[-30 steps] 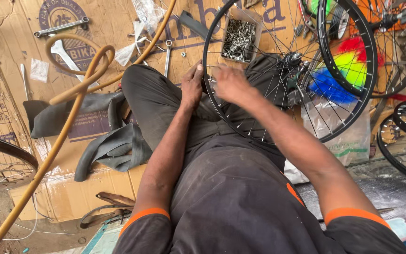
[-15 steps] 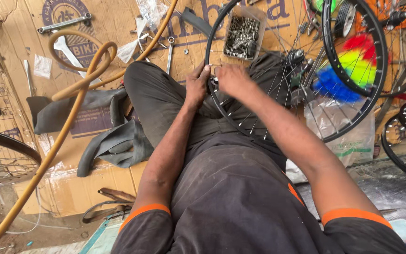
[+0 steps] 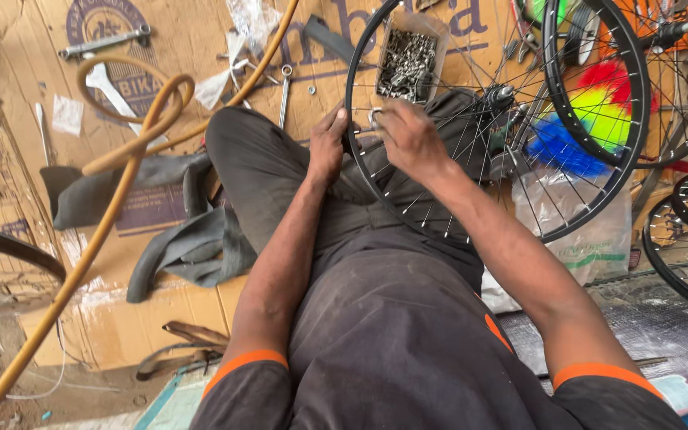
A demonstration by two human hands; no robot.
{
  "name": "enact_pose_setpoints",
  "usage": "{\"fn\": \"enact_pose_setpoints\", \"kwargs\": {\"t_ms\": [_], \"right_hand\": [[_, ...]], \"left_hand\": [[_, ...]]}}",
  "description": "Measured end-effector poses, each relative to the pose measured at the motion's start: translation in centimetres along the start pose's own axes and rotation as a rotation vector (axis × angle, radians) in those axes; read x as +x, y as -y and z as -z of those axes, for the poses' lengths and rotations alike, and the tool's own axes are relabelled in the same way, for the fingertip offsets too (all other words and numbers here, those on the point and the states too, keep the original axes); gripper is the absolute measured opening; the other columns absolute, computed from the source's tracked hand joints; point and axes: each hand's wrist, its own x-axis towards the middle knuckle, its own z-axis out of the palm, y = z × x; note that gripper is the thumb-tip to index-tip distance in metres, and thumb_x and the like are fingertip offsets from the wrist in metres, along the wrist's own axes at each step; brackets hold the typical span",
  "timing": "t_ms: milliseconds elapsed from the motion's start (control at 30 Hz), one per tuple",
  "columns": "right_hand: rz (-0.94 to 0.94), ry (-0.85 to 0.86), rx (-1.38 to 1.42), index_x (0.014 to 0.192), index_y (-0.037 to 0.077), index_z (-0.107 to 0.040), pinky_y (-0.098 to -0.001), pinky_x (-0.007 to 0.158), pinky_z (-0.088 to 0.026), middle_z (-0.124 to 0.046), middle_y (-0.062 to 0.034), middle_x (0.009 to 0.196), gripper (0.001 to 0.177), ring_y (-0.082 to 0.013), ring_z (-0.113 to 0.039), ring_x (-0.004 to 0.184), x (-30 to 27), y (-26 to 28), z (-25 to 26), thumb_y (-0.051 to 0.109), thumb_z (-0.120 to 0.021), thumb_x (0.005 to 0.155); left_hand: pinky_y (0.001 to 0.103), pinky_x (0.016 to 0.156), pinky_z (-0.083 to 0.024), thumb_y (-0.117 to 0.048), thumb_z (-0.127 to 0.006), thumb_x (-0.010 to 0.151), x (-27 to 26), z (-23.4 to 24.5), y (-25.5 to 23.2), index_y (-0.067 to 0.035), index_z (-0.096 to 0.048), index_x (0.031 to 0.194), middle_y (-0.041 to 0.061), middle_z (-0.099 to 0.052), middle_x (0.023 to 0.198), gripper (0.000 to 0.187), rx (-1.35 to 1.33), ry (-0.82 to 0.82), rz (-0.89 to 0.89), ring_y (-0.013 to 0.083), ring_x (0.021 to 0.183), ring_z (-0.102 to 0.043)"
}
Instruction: The person sits on the floor and uses a spoke wrench to tighten the nipples on a bicycle wheel. They systematically rotate the wheel and adjust the tension of the spokes to true the wheel.
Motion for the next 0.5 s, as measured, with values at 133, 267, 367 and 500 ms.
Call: {"fn": "enact_pose_setpoints", "kwargs": {"t_ms": [133,267,367,500], "right_hand": [[0.005,0.113,-0.024,0.095,-0.001,-0.065,-0.0485,0.081,-0.054,-0.066,-0.0175,0.093,0.009,-0.0368,-0.067,0.090,-2.9,1.3,-0.6,-0.001,-0.068,0.087],[-0.169,0.161,-0.038,0.100,0.000,-0.068,-0.0498,0.079,-0.053,-0.070,-0.0169,0.090,0.013,-0.0374,-0.068,0.085,-2.7,0.2,-1.2,-0.002,-0.066,0.087],[-0.208,0.194,0.038,0.102,0.002,-0.070,-0.0519,0.077,-0.052,-0.072,-0.0178,0.090,0.017,-0.0382,-0.069,0.084,-2.6,-0.1,-2.2,0.002,-0.065,0.085],[-0.283,0.301,-0.006,0.104,0.004,-0.070,-0.0520,0.081,-0.051,-0.071,-0.0188,0.090,0.014,-0.0388,-0.069,0.086,-2.1,0.3,-3.3,0.010,-0.062,0.095]], "left_hand": [[0.025,0.059,-0.048,-0.029,-0.059,0.106,-0.7,0.7,1.5,-0.003,-0.060,0.145,0.002,-0.063,0.081,0.047,0.017,-0.001,-0.019,0.0086,0.067,-0.055],[0.026,0.062,-0.054,-0.024,-0.066,0.102,0.4,0.5,2.0,-0.002,-0.060,0.145,0.002,-0.065,0.087,0.049,0.042,-0.023,-0.033,0.0073,0.076,-0.060],[0.026,0.058,-0.053,-0.025,-0.067,0.100,0.3,0.8,2.4,-0.003,-0.059,0.144,0.002,-0.064,0.082,0.049,0.030,-0.022,0.010,0.0091,0.067,-0.058],[0.025,0.060,-0.052,-0.023,-0.067,0.101,0.3,1.2,3.0,-0.003,-0.060,0.144,0.002,-0.064,0.083,0.049,-0.002,-0.002,-0.012,0.0085,0.070,-0.058]]}}
